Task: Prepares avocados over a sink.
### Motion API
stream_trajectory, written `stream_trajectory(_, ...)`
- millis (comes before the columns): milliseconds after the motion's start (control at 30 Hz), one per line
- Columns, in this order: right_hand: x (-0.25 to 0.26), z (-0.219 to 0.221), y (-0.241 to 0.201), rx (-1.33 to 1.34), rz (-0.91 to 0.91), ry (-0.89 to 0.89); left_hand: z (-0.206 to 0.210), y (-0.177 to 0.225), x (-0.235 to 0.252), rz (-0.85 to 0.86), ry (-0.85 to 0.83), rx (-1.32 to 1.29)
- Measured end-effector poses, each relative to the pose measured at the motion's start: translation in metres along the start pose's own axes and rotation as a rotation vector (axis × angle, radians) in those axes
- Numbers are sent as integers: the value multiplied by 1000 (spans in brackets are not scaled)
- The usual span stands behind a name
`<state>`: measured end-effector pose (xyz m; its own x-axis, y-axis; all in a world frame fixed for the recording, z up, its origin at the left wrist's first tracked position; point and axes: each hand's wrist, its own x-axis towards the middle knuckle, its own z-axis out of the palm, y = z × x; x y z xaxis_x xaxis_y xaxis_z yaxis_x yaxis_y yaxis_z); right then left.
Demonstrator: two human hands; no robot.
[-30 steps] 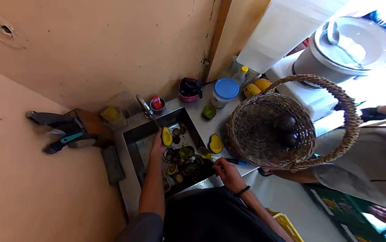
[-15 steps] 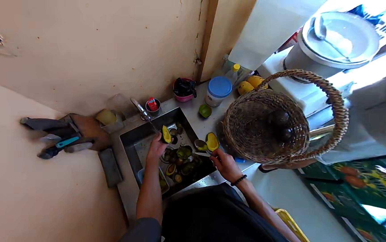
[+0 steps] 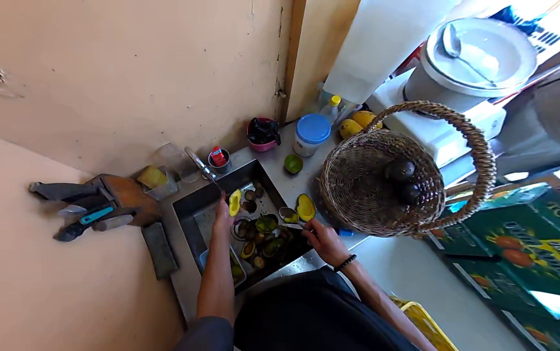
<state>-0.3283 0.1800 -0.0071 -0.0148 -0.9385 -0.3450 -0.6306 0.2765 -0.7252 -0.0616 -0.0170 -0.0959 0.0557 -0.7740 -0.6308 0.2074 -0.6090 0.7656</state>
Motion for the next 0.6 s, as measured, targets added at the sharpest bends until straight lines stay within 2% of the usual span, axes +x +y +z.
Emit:
stream_trajectory(100, -1, -1, 3, 4, 6, 6, -13, 19, 9, 377, 149, 313)
stream_trajectory(167, -3, -1, 6, 8, 12, 11, -23, 47, 9, 496, 157, 514)
stream_trajectory(300, -3, 1, 7, 5, 9, -11, -20, 112, 23, 444, 139, 846)
stream_trajectory(367, -1, 4, 2, 76, 8, -27, -9, 128, 27, 441, 123, 1018)
stream_trajectory(433, 0, 8, -6, 166, 18, -9, 5, 130, 22, 436, 195, 1124)
stream_trajectory(500, 4, 15, -9, 143, 29, 41, 6, 119, 12, 428, 194, 1047)
stream_trajectory(567, 8, 17, -14, 77, 19, 47, -1, 90, -5, 430, 93, 633)
stream_trajectory(600, 10, 17, -17, 45, 8, 48, -4, 70, -19, 359, 9, 347)
